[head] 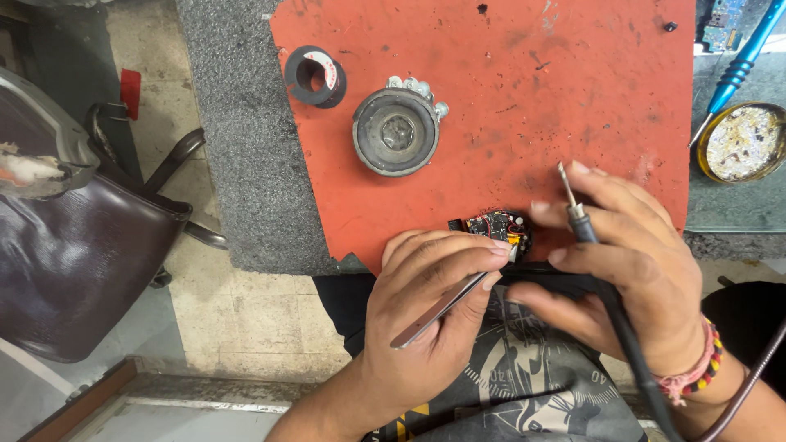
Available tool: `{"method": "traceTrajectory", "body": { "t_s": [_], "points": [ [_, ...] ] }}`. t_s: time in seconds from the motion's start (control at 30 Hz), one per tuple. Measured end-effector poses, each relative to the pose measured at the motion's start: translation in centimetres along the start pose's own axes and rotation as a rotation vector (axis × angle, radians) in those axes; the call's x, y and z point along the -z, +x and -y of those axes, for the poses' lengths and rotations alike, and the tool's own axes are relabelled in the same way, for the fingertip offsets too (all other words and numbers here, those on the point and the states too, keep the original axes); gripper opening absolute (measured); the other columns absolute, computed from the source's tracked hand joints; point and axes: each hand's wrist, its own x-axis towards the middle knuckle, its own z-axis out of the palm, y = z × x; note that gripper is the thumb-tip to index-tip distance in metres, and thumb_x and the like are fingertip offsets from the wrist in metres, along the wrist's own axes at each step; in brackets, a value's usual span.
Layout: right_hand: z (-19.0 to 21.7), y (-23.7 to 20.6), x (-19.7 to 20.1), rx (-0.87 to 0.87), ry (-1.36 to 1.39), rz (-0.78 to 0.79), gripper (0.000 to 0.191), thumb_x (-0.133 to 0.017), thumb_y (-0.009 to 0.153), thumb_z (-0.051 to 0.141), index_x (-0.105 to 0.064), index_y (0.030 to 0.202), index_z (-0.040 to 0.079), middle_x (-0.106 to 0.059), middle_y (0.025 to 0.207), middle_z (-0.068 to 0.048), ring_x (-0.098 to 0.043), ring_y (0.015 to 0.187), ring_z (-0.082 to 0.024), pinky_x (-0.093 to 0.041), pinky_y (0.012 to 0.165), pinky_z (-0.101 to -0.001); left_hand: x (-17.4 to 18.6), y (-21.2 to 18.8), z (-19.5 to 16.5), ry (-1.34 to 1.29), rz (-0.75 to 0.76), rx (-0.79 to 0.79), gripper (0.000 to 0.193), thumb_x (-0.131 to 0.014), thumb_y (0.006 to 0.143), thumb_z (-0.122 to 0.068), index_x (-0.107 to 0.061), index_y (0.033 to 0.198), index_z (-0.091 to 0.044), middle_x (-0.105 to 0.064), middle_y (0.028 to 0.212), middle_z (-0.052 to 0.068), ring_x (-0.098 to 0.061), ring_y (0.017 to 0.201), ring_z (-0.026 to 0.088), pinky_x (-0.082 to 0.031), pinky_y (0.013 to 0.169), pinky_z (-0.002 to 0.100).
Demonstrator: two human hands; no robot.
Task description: The person uses a soldering iron and tweezers to solder a small electronic component onto a circuit board. They hold the board steady, apply solder to specific points, and then inspect the board by turning it over in their hands.
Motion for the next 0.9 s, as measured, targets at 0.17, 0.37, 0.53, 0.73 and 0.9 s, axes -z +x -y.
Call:
{"method": "traceTrajectory", "body": {
  "t_s": [0.17, 0.37, 0.53, 0.73, 0.9],
  "points": [
    [0.70, 1.22, -0.32, 0.022, -0.065, -0.006, 0.047, -0.092, 0.073, 0.020, -0.053, 0.096, 0.008, -0.073, 0.110, -0.011, -0.061, 0.128, -0.038, -0.046, 0.111, -0.0529, -0.12, 0.04, -0.04, 0.008, -0.005, 0.007, 0.022, -0.072, 0.104, -0.005, -0.066, 0.125, -0.009, -0.073, 0.119, 0.003, -0.072, 0.111, 0.019, -0.050, 0.102, 0.034],
    [0.79, 1.04, -0.31, -0.010, -0.086, 0.012, 0.045, -0.092, 0.072, 0.019, -0.055, 0.095, 0.009, -0.074, 0.112, -0.009, -0.063, 0.127, -0.034, -0.045, 0.112, -0.0515, -0.17, -0.05, -0.07, 0.004, 0.000, 0.028, 0.021, -0.071, 0.104, -0.006, -0.067, 0.124, -0.010, -0.074, 0.120, 0.002, -0.072, 0.110, 0.019, -0.050, 0.101, 0.033],
    [0.75, 0.92, -0.29, -0.009, -0.081, 0.006, 0.043, -0.092, 0.073, 0.018, -0.056, 0.094, 0.010, -0.074, 0.112, -0.009, -0.063, 0.126, -0.033, -0.045, 0.112, -0.0509, -0.15, -0.04, -0.05, 0.016, -0.001, 0.027, 0.019, -0.071, 0.104, -0.006, -0.067, 0.123, -0.009, -0.074, 0.124, 0.003, -0.072, 0.110, 0.019, -0.050, 0.103, 0.034],
    [0.64, 1.06, -0.31, 0.004, -0.078, 0.002, 0.042, -0.092, 0.074, 0.017, -0.056, 0.094, 0.010, -0.074, 0.112, -0.009, -0.064, 0.125, -0.034, -0.045, 0.112, -0.0506, -0.13, 0.02, -0.16, 0.020, -0.017, 0.027, 0.019, -0.071, 0.104, -0.007, -0.067, 0.122, -0.009, -0.074, 0.118, 0.003, -0.071, 0.110, 0.020, -0.051, 0.104, 0.035],
    [0.56, 1.21, -0.28, 0.016, -0.071, 0.012, 0.043, -0.091, 0.074, 0.018, -0.056, 0.097, 0.009, -0.073, 0.113, -0.009, -0.063, 0.125, -0.035, -0.045, 0.111, -0.0510, 0.20, 0.08, -0.23, 0.007, -0.022, 0.039, 0.022, -0.071, 0.104, -0.006, -0.067, 0.125, -0.007, -0.072, 0.122, 0.007, -0.070, 0.110, 0.023, -0.053, 0.103, 0.034]
  ]
}}
